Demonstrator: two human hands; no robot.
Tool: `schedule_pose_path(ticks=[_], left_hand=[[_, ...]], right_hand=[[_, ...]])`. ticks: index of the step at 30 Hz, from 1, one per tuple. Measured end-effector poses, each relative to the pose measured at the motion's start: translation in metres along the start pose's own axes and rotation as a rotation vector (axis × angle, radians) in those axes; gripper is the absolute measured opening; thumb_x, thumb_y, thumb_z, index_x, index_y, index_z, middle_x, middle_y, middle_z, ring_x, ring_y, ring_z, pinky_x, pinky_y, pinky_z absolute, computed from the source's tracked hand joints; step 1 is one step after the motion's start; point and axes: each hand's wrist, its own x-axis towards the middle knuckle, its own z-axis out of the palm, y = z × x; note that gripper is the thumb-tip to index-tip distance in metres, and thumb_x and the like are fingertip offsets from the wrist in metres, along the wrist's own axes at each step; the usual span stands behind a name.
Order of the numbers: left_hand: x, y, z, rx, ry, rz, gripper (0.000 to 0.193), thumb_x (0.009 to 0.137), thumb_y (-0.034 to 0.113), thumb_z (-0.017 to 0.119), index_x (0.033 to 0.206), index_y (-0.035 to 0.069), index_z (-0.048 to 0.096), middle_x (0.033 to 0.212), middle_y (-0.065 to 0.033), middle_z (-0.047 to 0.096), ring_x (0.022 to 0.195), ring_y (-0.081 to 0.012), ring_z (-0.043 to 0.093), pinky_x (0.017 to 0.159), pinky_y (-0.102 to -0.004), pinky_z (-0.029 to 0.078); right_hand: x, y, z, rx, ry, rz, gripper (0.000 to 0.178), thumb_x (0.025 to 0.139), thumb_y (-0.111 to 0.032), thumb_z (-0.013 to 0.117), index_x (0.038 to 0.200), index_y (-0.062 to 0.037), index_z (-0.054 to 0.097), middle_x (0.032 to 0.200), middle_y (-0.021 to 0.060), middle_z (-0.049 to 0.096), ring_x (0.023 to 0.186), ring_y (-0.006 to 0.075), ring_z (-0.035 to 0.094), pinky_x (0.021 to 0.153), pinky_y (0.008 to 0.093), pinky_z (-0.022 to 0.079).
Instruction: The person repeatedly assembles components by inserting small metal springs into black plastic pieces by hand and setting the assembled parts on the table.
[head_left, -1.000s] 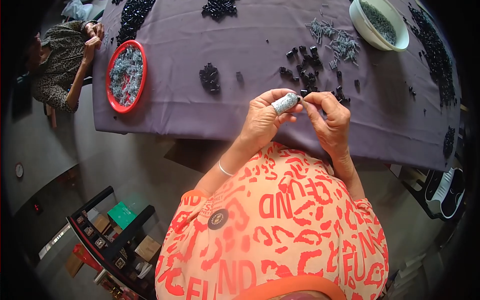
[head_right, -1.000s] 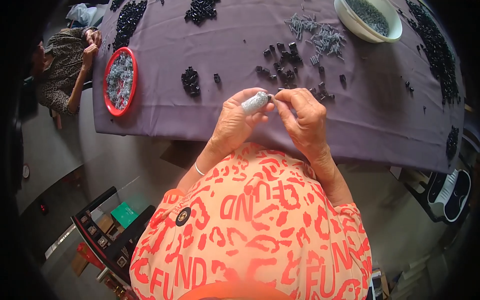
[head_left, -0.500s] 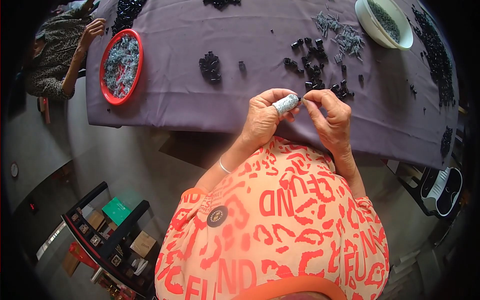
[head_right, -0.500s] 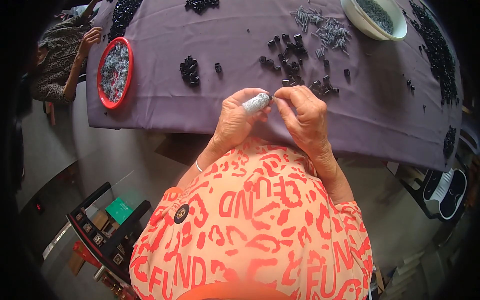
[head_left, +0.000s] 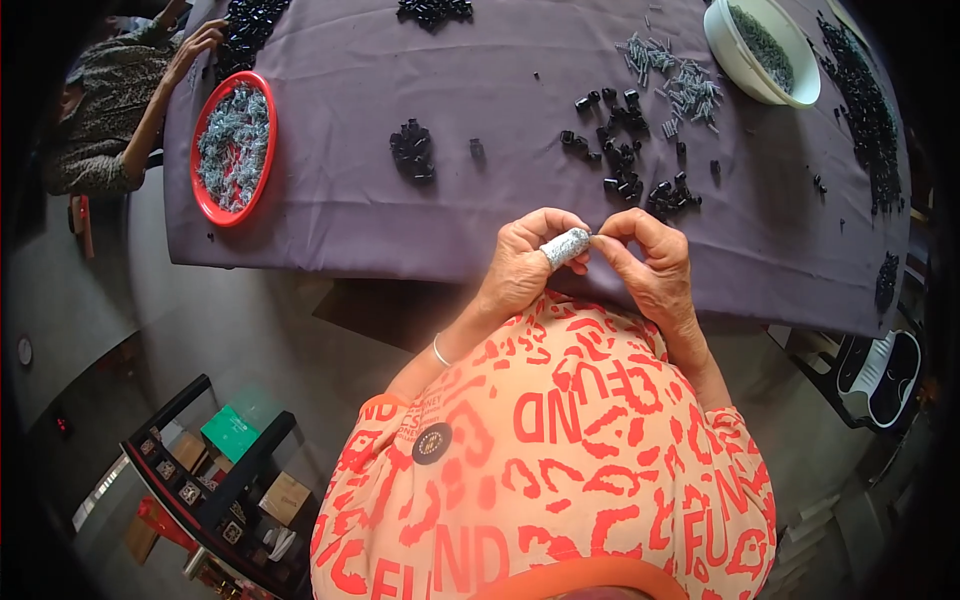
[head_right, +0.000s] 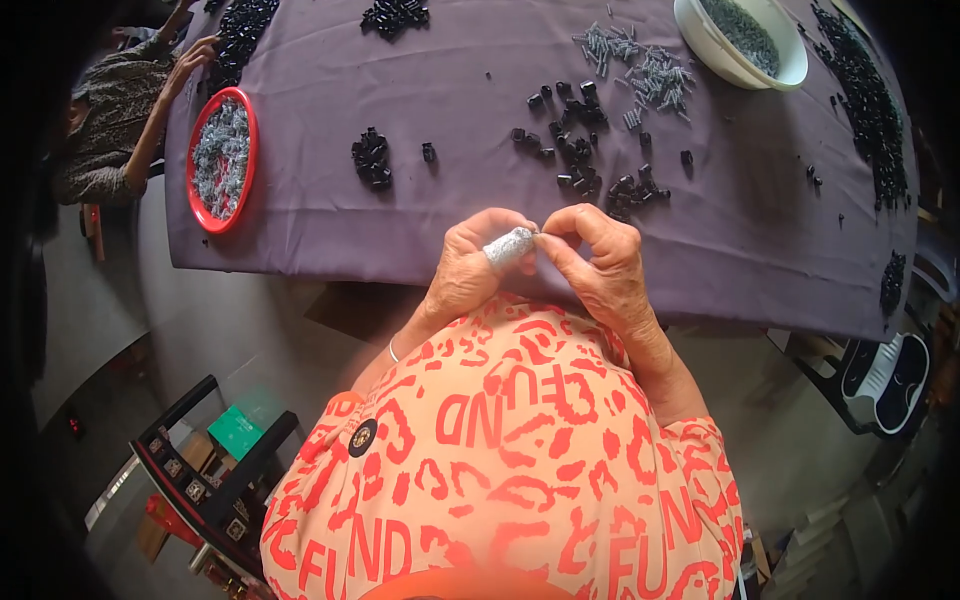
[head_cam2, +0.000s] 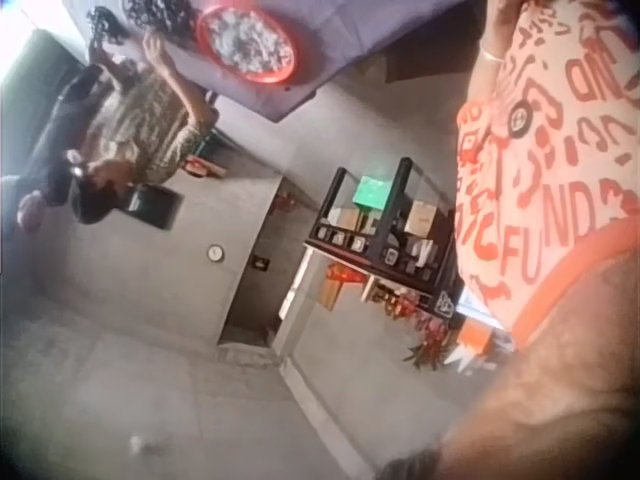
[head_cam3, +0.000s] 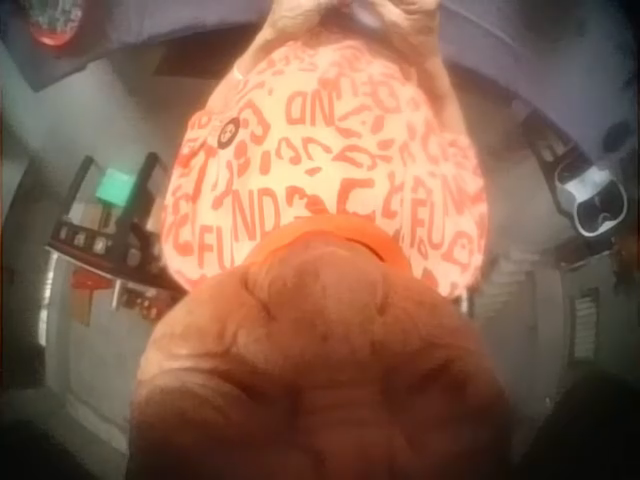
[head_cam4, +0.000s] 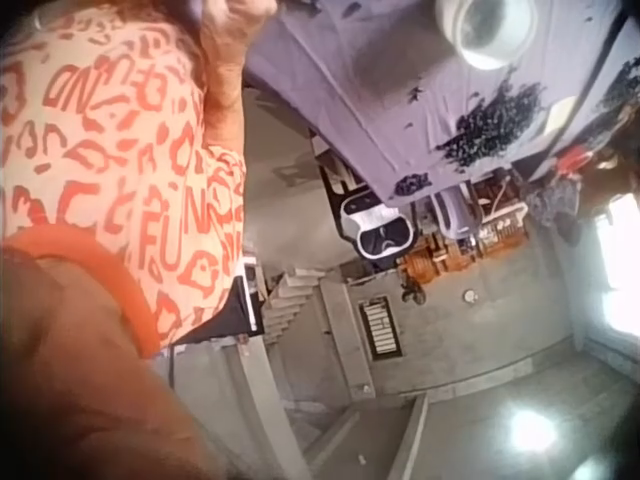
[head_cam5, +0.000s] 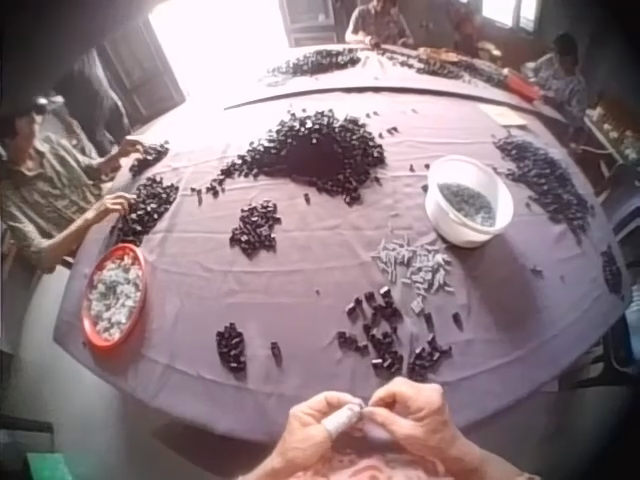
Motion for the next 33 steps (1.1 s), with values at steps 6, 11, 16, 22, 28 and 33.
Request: schedule_pose_path(ticks=[6, 11, 16, 22, 28, 33], left_hand=[[0.002, -0.002, -0.002, -0.071, -0.027, -0.033, 0.017, 0.086, 0.006, 0.065, 0.102, 0.002, 0.062, 0.095, -0.0066, 0.065, 0.078, -0.0126, 0.063, 0.071, -0.0237, 0.052], [0.006, 0.003, -0.004, -0.220, -0.034, -0.016, 0.013, 0.090, 0.007, 0.062, 0.101, 0.001, 0.060, 0.090, -0.0068, 0.064, 0.077, -0.0122, 0.063, 0.067, -0.0258, 0.055], [0.006, 0.006, -0.002, -0.274, -0.030, -0.023, 0.013, 0.090, 0.007, 0.062, 0.101, 0.001, 0.060, 0.090, -0.0069, 0.065, 0.078, -0.0128, 0.063, 0.067, -0.0261, 0.055], [0.007, 0.006, -0.003, -0.241, -0.014, -0.019, 0.013, 0.090, 0.007, 0.062, 0.101, 0.001, 0.059, 0.090, -0.0068, 0.065, 0.078, -0.0130, 0.063, 0.066, -0.0266, 0.055], [0.007, 0.006, -0.004, -0.255, -0.033, -0.005, 0.014, 0.090, 0.008, 0.062, 0.102, 0.001, 0.059, 0.090, -0.0066, 0.064, 0.078, -0.0128, 0.063, 0.066, -0.0269, 0.055], [0.006, 0.006, -0.002, -0.222, -0.006, 0.002, 0.014, 0.090, 0.008, 0.062, 0.102, 0.001, 0.059, 0.091, -0.0067, 0.064, 0.078, -0.0124, 0.062, 0.066, -0.0271, 0.055]], right_hand=[[0.002, 0.001, -0.001, 0.007, -0.066, 0.033, 0.011, 0.079, 0.002, 0.068, 0.087, 0.0001, 0.061, 0.077, 0.0016, 0.059, 0.069, 0.0081, 0.054, 0.064, 0.0222, 0.044], [0.018, 0.010, -0.011, -0.371, 0.196, -0.279, 0.022, 0.074, 0.002, 0.070, 0.094, -0.0055, 0.066, 0.089, 0.0040, 0.057, 0.079, 0.0145, 0.053, 0.071, 0.0270, 0.042], [0.037, 0.018, -0.008, -0.966, 0.171, -0.415, 0.027, 0.068, -0.001, 0.074, 0.093, -0.0081, 0.067, 0.090, 0.0023, 0.058, 0.089, 0.0208, 0.054, 0.073, 0.0338, 0.040], [0.033, 0.019, -0.016, -0.628, 0.174, -0.389, 0.022, 0.075, 0.004, 0.070, 0.095, -0.0042, 0.065, 0.099, 0.0042, 0.061, 0.090, 0.0198, 0.060, 0.078, 0.0328, 0.046], [0.017, 0.008, -0.010, 0.307, 0.136, 0.023, 0.018, 0.087, 0.010, 0.057, 0.103, 0.0043, 0.062, 0.104, 0.0092, 0.062, 0.093, 0.0119, 0.061, 0.083, 0.0251, 0.053], [0.012, 0.009, -0.012, 0.460, 0.080, 0.049, 0.018, 0.087, 0.007, 0.059, 0.105, 0.0046, 0.063, 0.102, 0.0095, 0.063, 0.092, 0.0139, 0.063, 0.080, 0.0266, 0.054]])
